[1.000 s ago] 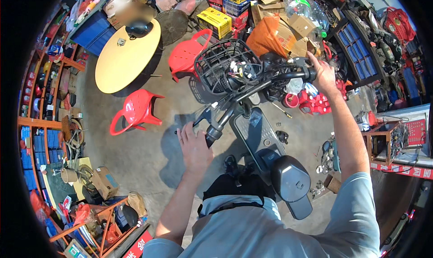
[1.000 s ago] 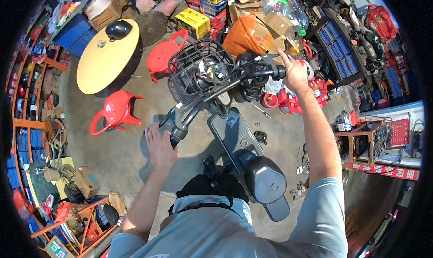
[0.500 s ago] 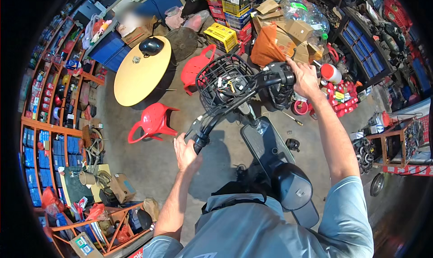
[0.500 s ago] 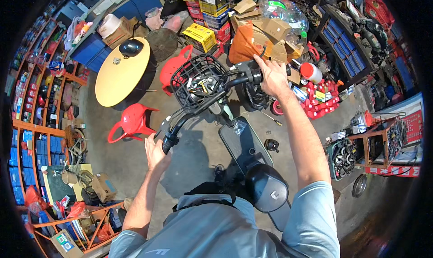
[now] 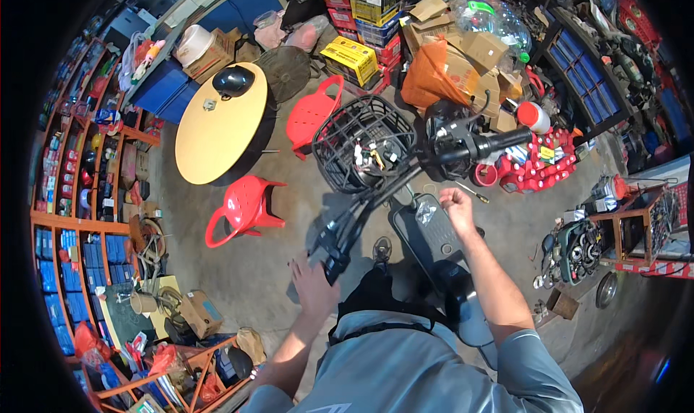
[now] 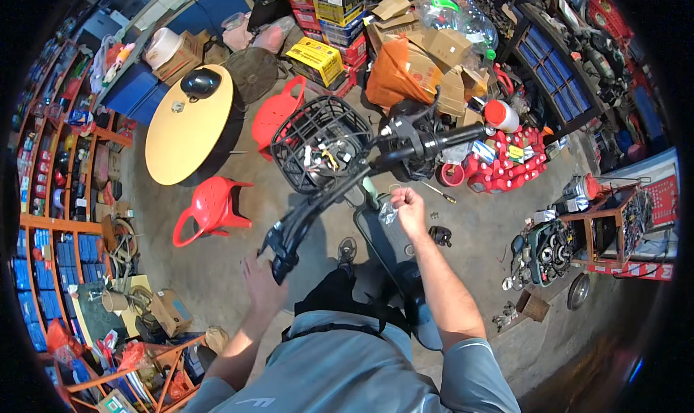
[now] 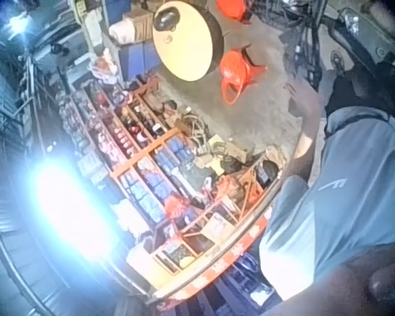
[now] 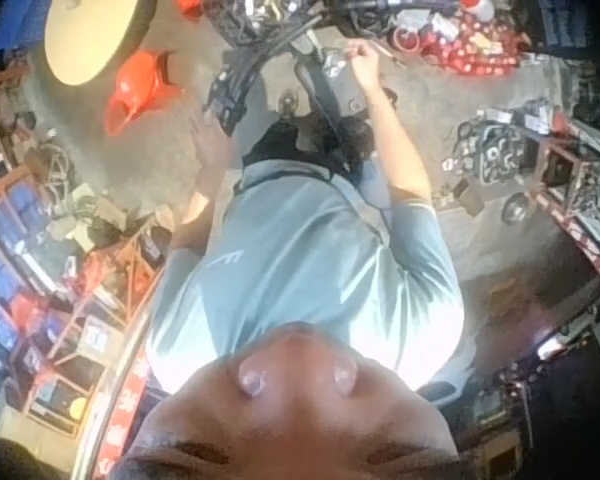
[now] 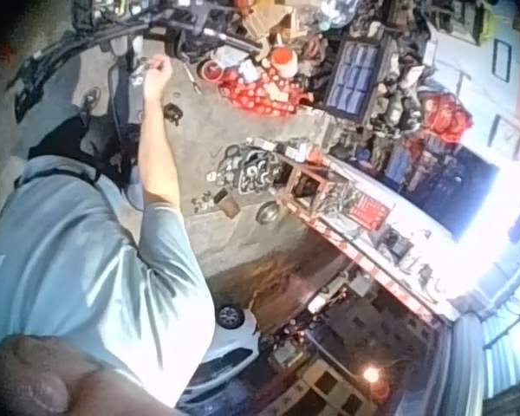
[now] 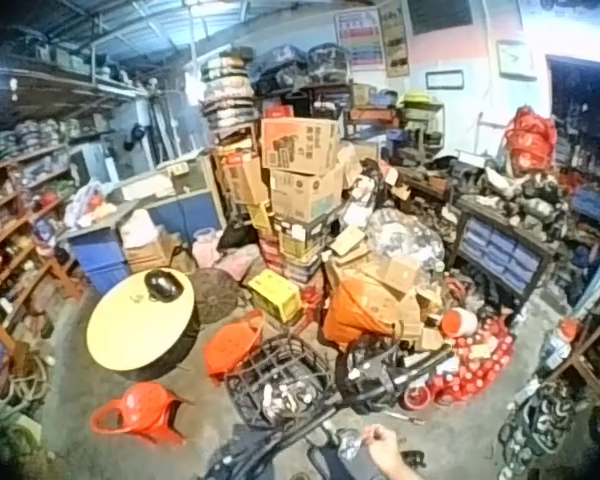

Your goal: Repairing or maintaining components of an electric scooter.

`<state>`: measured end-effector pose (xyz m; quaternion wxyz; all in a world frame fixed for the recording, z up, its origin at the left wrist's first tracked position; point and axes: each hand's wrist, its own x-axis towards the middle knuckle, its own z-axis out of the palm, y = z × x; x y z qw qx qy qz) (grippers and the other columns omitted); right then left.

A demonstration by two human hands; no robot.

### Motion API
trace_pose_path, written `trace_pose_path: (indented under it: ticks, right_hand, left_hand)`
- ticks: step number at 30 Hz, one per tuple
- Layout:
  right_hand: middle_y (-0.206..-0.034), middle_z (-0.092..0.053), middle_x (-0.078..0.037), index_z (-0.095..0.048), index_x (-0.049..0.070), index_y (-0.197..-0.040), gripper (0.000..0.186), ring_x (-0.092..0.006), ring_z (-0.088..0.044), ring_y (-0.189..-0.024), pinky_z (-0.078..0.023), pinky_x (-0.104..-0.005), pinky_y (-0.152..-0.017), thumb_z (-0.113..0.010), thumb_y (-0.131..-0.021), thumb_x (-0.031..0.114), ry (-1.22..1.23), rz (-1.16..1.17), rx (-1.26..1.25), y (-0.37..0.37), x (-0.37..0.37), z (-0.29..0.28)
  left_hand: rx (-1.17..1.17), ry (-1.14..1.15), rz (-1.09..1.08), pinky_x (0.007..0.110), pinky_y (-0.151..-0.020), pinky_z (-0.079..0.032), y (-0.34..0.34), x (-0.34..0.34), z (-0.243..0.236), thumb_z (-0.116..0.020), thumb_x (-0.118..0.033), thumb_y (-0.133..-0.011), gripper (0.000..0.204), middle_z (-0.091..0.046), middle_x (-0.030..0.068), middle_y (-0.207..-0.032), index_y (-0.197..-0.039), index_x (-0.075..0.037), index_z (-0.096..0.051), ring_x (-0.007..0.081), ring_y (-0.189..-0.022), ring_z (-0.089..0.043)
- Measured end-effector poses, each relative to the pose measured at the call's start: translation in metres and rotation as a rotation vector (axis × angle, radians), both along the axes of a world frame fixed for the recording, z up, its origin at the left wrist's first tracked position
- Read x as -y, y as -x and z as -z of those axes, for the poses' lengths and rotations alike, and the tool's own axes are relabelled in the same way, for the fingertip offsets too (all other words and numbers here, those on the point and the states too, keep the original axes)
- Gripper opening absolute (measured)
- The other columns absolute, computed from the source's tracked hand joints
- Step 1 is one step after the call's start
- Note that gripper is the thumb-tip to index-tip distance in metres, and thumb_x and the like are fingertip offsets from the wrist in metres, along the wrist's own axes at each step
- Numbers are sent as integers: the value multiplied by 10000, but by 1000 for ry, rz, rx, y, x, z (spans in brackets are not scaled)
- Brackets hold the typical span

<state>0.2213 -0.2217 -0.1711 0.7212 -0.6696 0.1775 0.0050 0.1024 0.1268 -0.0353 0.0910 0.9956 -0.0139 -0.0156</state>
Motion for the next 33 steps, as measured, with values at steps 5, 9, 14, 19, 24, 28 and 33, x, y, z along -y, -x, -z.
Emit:
trace_pose_path:
  ticks: [5,9,14,19,24,28,33]
  right_hand:
    - [-822,-600,24,-654,27,-988,117,-85,-537,-739,-436,-224,-696,-560,-928,63,108,25,-55,-57,-36,39]
    - [-885,-576,32,-652,45,-1061,185,-82,-515,-840,-424,-248,-771,-610,-965,197,-74,71,97,-94,-23,96]
    - [-1051,-632,-17,-652,69,-1124,332,-132,-558,-1019,-451,-303,-912,-614,-975,363,-46,-136,-142,-112,-30,107]
    - [-815,-600,41,-628,82,-833,196,-88,-538,-766,-457,-257,-721,-670,-935,245,-352,-99,-288,-125,-35,117]
    - [-764,-585,30,-645,86,-847,266,-104,-525,-688,-448,-285,-648,-692,-919,337,-275,-136,-363,-125,-31,124]
    - [-790,-621,8,-655,75,-877,357,-115,-549,-705,-444,-293,-645,-722,-880,425,-346,-153,-409,-122,-42,96]
    - [-819,-610,18,-648,64,-903,404,-108,-538,-706,-439,-275,-638,-732,-866,458,-285,-129,-434,-115,-47,81]
  left_hand:
    - [-107,84,-18,616,-1134,-212,-2,-4,-14,-777,-189,-643,382,-387,267,-1302,-923,7,-606,491,-1266,-347]
    - [-157,254,104,663,-1105,-194,-14,-17,-16,-806,-241,-658,436,-357,268,-1333,-964,-13,-594,480,-1291,-318]
    - [-184,491,194,627,-1108,-210,-15,-44,-22,-789,-258,-706,428,-441,234,-1289,-993,-43,-556,437,-1251,-391]
    - [-266,750,-1,457,-969,-414,-31,-59,-12,-727,-192,-812,305,-564,188,-1121,-996,-29,-546,321,-1072,-549]
    - [-386,1151,-316,278,-751,-489,-103,-55,13,-568,-172,-984,182,-617,76,-948,-1038,-2,-529,143,-833,-596]
    - [-452,1144,-289,286,-715,-486,-194,-28,74,-569,-239,-994,321,-599,62,-959,-1201,1,-515,127,-801,-567]
    - [-807,1275,-505,411,-834,-533,-271,24,130,-502,-380,-1016,546,-579,54,-1302,-1495,-182,-330,207,-1047,-634]
